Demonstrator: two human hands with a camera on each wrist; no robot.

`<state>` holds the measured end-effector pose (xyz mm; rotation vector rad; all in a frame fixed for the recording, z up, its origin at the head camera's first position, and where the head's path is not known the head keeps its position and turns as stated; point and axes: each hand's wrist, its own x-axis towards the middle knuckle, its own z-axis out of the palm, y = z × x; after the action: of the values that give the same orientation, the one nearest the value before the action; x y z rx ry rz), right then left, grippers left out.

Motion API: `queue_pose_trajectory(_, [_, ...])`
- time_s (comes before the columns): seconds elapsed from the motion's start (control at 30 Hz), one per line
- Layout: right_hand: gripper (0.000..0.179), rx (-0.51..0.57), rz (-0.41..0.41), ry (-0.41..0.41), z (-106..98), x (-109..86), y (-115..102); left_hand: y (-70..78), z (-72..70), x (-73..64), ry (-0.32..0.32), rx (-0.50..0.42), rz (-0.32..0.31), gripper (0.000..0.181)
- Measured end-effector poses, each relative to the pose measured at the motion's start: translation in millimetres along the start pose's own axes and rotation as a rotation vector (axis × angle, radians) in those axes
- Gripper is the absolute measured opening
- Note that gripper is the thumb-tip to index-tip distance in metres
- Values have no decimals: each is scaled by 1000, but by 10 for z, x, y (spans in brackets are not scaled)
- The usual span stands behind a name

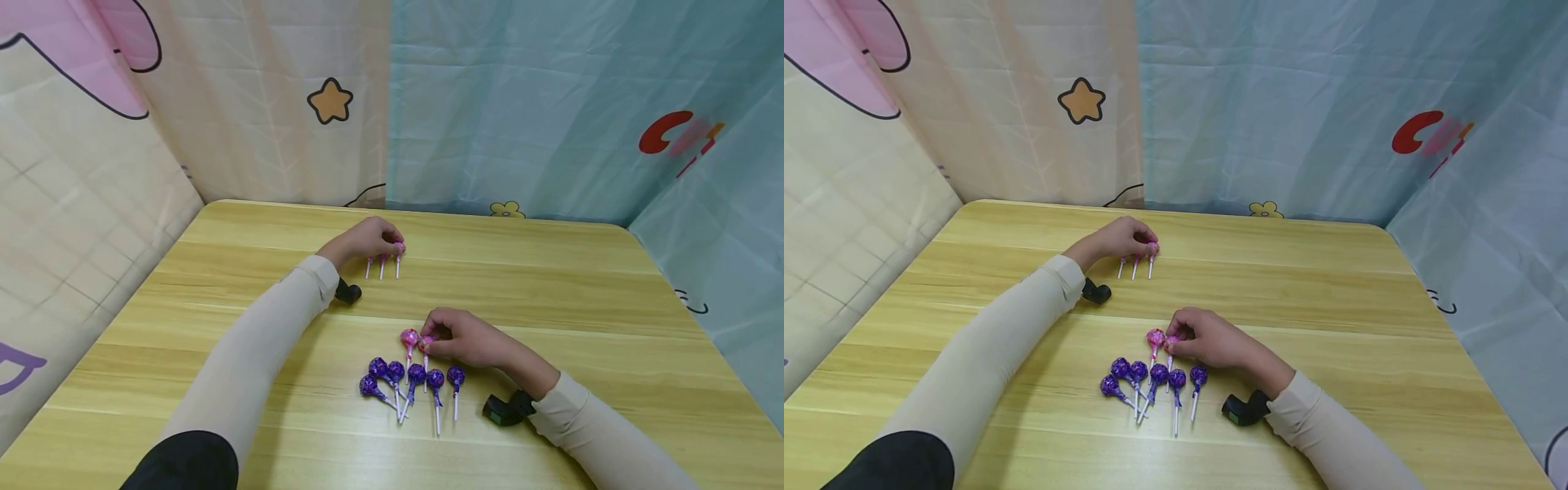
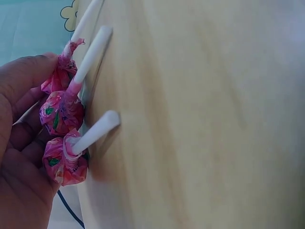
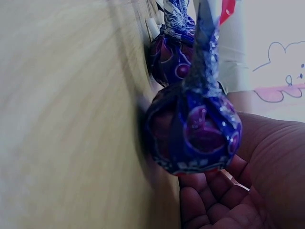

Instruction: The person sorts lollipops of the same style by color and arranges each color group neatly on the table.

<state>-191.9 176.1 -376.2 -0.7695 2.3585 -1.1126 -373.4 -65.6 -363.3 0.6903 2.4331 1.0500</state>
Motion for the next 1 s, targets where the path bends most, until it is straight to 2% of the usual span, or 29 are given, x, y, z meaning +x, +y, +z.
queue_pose_trajectory(0.7, [6,-1,-5,-6,7,0,-21,-14,10,-37,35,-18,1,18])
queue_pose_trajectory(1.0, [6,1,-9,-5,9,0,-8,-31,3,-21,77,0,2,22])
